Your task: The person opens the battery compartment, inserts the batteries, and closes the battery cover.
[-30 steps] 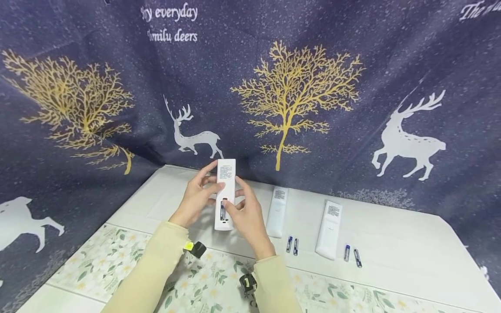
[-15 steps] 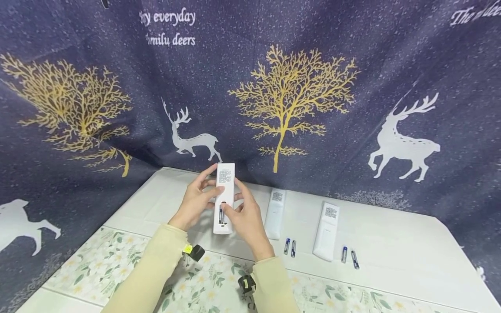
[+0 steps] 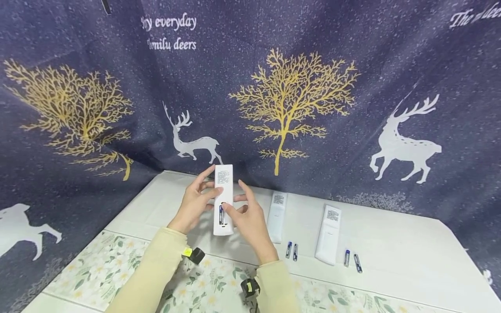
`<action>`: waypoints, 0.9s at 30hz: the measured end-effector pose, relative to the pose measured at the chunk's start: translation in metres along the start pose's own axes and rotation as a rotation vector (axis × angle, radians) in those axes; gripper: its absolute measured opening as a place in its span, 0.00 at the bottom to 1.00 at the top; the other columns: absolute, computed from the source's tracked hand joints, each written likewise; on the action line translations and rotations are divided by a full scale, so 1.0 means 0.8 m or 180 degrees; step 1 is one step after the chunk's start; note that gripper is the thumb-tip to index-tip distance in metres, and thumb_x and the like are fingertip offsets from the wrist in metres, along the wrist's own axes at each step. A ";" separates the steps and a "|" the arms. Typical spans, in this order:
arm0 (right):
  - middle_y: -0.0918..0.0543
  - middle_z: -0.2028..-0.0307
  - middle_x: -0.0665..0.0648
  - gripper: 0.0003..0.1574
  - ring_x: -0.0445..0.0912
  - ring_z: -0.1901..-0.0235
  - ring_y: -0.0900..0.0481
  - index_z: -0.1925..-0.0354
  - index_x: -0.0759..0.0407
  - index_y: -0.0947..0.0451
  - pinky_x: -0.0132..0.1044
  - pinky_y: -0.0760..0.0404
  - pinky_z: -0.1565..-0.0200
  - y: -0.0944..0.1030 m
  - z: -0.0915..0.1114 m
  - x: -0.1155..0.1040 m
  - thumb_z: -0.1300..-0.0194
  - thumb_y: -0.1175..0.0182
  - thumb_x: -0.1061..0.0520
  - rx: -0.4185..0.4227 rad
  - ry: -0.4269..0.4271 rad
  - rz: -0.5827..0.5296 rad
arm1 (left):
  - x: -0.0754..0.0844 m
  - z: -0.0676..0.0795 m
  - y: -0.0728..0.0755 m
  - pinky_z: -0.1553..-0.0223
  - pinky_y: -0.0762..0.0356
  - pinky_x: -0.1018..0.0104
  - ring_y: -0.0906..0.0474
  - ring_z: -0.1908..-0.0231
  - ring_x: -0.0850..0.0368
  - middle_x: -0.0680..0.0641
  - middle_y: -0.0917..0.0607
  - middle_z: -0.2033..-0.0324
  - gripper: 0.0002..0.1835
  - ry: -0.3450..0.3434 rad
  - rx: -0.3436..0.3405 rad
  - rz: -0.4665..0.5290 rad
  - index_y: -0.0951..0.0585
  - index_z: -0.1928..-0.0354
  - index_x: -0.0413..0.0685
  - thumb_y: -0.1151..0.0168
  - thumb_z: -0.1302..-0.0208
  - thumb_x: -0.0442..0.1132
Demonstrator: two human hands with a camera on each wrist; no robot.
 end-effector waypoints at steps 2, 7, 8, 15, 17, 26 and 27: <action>0.18 0.43 0.61 0.45 0.49 0.65 0.18 0.18 0.47 0.38 0.41 0.13 0.67 0.005 0.001 0.001 0.26 0.31 0.54 0.0063 -0.0015 0.0003 | -0.001 0.000 -0.001 0.69 0.16 0.62 0.16 0.62 0.53 0.38 0.17 0.47 0.41 0.0008 -0.0002 0.0007 0.32 0.19 0.65 0.32 0.29 0.29; 0.16 0.45 0.63 0.35 0.59 0.60 0.13 0.23 0.56 0.32 0.50 0.09 0.63 0.022 0.001 0.008 0.23 0.36 0.59 0.0272 -0.0041 0.0144 | -0.004 0.001 -0.004 0.70 0.17 0.63 0.17 0.63 0.53 0.40 0.17 0.48 0.41 0.0064 0.0034 -0.0024 0.31 0.20 0.68 0.32 0.30 0.29; 0.15 0.46 0.62 0.34 0.58 0.61 0.13 0.24 0.57 0.30 0.49 0.09 0.63 0.025 0.000 0.010 0.24 0.36 0.60 0.0297 -0.0051 0.0242 | -0.003 0.002 -0.004 0.70 0.17 0.63 0.17 0.63 0.53 0.41 0.17 0.48 0.41 0.0072 0.0052 -0.0031 0.30 0.20 0.69 0.32 0.30 0.29; 0.13 0.53 0.60 0.28 0.45 0.70 0.17 0.33 0.66 0.22 0.40 0.14 0.71 0.035 -0.005 0.018 0.30 0.33 0.64 0.0054 -0.0114 0.1224 | -0.001 0.000 -0.001 0.69 0.16 0.61 0.16 0.63 0.52 0.42 0.17 0.48 0.41 0.0014 0.0101 -0.0044 0.29 0.21 0.71 0.32 0.30 0.29; 0.12 0.54 0.60 0.29 0.45 0.70 0.17 0.33 0.65 0.23 0.43 0.13 0.67 0.034 -0.007 0.021 0.31 0.32 0.64 -0.0071 -0.0177 0.1460 | 0.000 0.000 0.000 0.69 0.16 0.61 0.16 0.63 0.53 0.42 0.17 0.48 0.41 -0.0004 0.0084 -0.0042 0.30 0.21 0.71 0.32 0.30 0.29; 0.10 0.59 0.57 0.31 0.49 0.62 0.13 0.36 0.65 0.20 0.51 0.14 0.52 0.024 -0.007 0.033 0.38 0.26 0.64 -0.0533 -0.0328 0.1980 | 0.003 0.001 0.001 0.68 0.15 0.60 0.15 0.61 0.53 0.42 0.19 0.46 0.40 -0.0020 0.0054 0.0033 0.29 0.21 0.72 0.32 0.29 0.29; 0.10 0.60 0.57 0.31 0.49 0.64 0.14 0.38 0.65 0.19 0.50 0.14 0.54 0.022 -0.006 0.034 0.39 0.26 0.64 -0.0569 -0.0302 0.2008 | 0.003 0.001 0.001 0.68 0.16 0.60 0.15 0.62 0.53 0.41 0.19 0.46 0.40 -0.0019 0.0055 0.0039 0.29 0.22 0.72 0.32 0.29 0.29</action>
Point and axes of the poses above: each hand's wrist, its own z-axis away from the middle knuckle, its own y-axis out of the back of the hand, x = y × z, the point moved 1 cm from there along -z, towards the middle knuckle
